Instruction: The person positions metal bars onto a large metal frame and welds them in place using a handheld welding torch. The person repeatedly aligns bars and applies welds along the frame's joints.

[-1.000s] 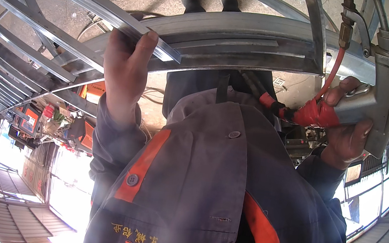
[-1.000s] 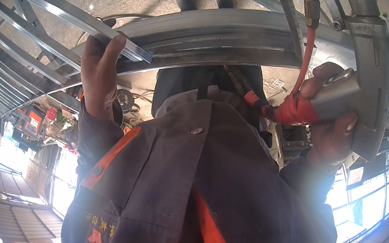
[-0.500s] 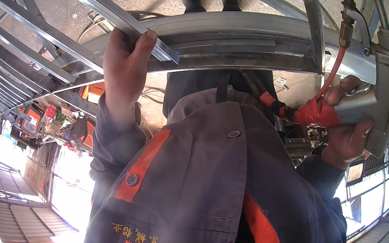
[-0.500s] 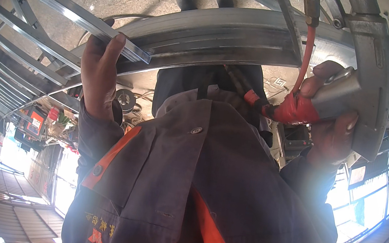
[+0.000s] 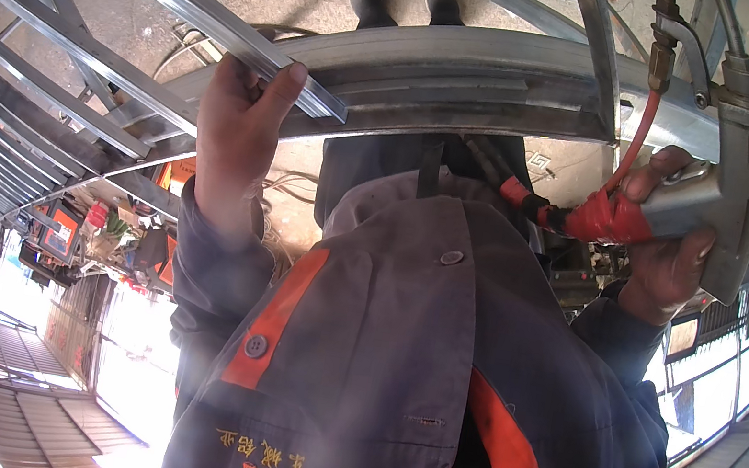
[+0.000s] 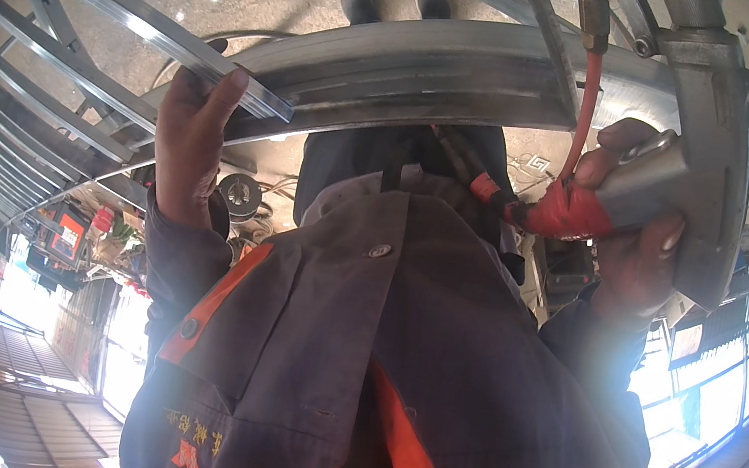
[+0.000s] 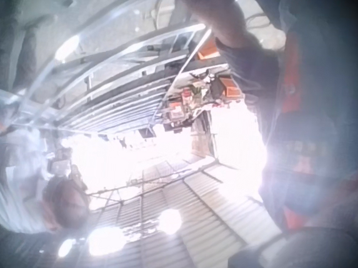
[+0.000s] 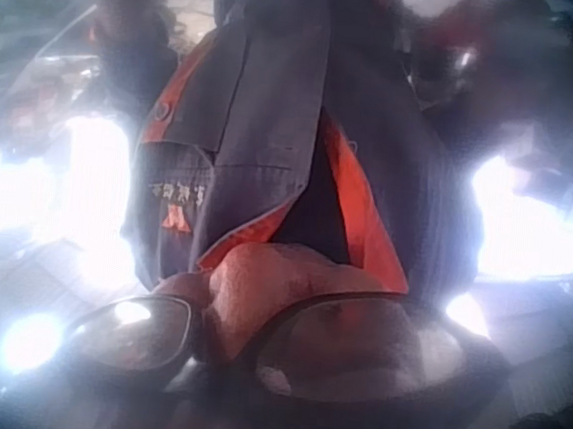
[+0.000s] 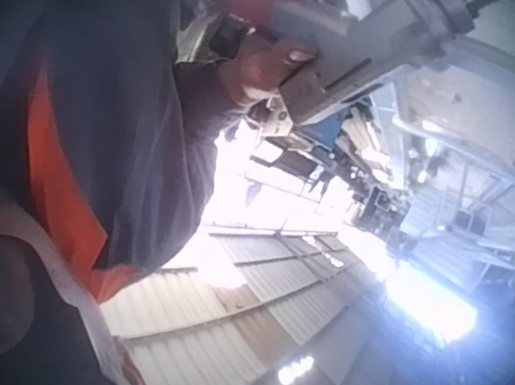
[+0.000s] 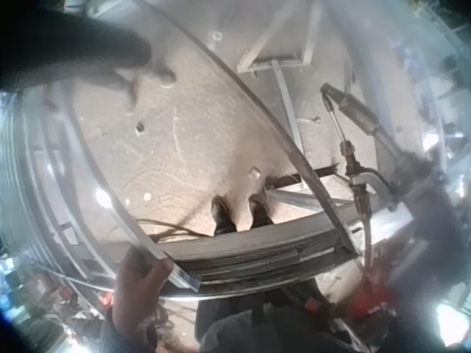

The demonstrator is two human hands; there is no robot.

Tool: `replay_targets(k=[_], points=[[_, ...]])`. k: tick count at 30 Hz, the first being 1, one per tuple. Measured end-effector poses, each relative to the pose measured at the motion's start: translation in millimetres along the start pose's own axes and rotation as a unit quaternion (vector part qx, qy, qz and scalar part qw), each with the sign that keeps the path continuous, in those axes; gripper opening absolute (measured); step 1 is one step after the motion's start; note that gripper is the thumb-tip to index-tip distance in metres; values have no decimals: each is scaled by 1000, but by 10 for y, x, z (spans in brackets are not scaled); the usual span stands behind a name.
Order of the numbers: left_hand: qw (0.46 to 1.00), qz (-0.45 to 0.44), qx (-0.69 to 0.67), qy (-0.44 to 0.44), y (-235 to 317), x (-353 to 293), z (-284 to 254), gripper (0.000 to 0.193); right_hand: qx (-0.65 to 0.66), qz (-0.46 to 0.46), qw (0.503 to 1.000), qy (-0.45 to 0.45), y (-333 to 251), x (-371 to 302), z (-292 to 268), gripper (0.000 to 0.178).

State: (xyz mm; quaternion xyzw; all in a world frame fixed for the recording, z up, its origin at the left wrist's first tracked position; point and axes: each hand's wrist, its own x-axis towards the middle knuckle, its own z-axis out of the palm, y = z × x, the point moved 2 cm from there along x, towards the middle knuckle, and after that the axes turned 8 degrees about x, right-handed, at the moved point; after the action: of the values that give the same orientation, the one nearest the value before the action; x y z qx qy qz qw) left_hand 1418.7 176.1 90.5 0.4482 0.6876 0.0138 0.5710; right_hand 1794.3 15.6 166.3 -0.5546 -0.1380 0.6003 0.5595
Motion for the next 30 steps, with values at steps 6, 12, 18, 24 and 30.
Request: replay_targets(k=[6,12,18,24,30], points=[[1000,16,-15,-14,31,2,-23,30,-42,-51,997,39,-92,-44,73,77],[999,35,-3,-20,54,5,-40,40,-50,-28,998,-23,-830,-181,-83,81],[995,84,51,-3,-15,47,-67,36,-123,85,987,-62,-1859,-75,-110,79],[988,105,113,11,-18,30,-109,40,-194,75,973,-105,-2240,106,378,76],[991,118,56,-25,32,-12,-138,44,-288,214,915,-185,-1857,430,906,57]])
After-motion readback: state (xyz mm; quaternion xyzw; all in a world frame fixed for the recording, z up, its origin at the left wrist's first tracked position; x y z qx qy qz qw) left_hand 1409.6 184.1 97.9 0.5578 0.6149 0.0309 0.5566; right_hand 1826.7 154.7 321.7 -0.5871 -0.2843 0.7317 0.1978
